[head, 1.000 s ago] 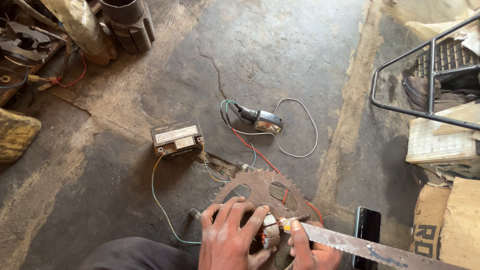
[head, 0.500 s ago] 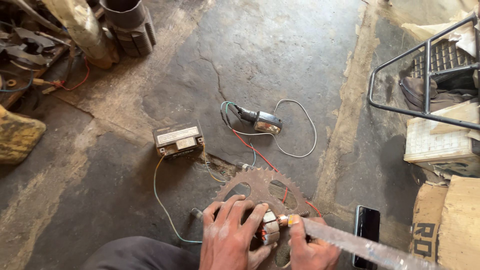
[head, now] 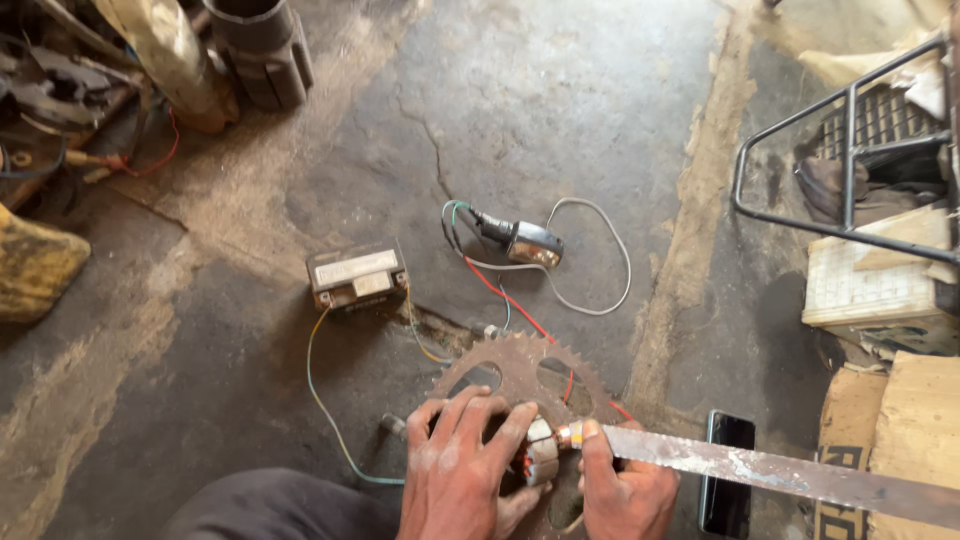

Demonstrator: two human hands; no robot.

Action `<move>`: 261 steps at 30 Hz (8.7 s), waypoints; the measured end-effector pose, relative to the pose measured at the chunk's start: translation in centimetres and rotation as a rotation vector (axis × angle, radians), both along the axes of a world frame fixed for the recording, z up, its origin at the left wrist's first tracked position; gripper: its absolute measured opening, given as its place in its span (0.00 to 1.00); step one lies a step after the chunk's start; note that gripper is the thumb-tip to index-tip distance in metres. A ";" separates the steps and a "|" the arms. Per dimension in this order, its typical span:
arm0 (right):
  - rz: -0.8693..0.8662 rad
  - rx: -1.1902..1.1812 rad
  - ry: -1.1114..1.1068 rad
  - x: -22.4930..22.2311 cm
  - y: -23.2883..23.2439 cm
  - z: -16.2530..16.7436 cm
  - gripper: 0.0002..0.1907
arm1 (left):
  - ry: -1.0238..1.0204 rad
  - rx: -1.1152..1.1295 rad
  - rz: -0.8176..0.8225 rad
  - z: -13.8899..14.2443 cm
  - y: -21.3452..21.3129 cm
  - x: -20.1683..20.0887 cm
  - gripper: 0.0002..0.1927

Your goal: The person sits on the workshop floor holding a motor armature with a threaded shaft against a large sprocket gear, and repeatedly files the threaded shaft using a long flat file blade, repositioning the part between strokes.

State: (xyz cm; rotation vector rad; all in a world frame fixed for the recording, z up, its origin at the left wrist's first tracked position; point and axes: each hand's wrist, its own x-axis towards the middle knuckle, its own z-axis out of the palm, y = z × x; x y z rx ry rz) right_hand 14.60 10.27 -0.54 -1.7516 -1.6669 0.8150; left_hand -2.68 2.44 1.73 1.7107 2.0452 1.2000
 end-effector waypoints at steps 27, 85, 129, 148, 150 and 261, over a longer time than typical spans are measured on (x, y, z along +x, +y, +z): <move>0.115 0.099 0.054 0.6 -0.5 -0.7 0.13 | -0.014 -0.074 -0.011 0.0 0.1 0.2 0.38; 0.060 -0.414 0.435 2.5 2.3 -0.7 0.11 | -0.033 -0.096 -0.031 0.5 0.2 0.2 0.38; 0.279 -0.220 0.126 3.2 3.3 0.5 0.12 | -0.021 -0.063 -0.027 0.8 0.0 0.2 0.36; 0.245 0.018 -0.057 1.2 2.1 1.7 0.13 | -0.010 -0.068 -0.025 1.1 0.2 0.0 0.38; 0.210 0.038 -0.074 1.1 1.9 1.2 0.14 | -0.011 -0.071 -0.025 0.9 0.2 0.1 0.39; 0.031 0.204 0.192 -0.1 -1.2 -0.9 0.10 | 0.006 -0.046 -0.055 1.6 0.3 -0.7 0.38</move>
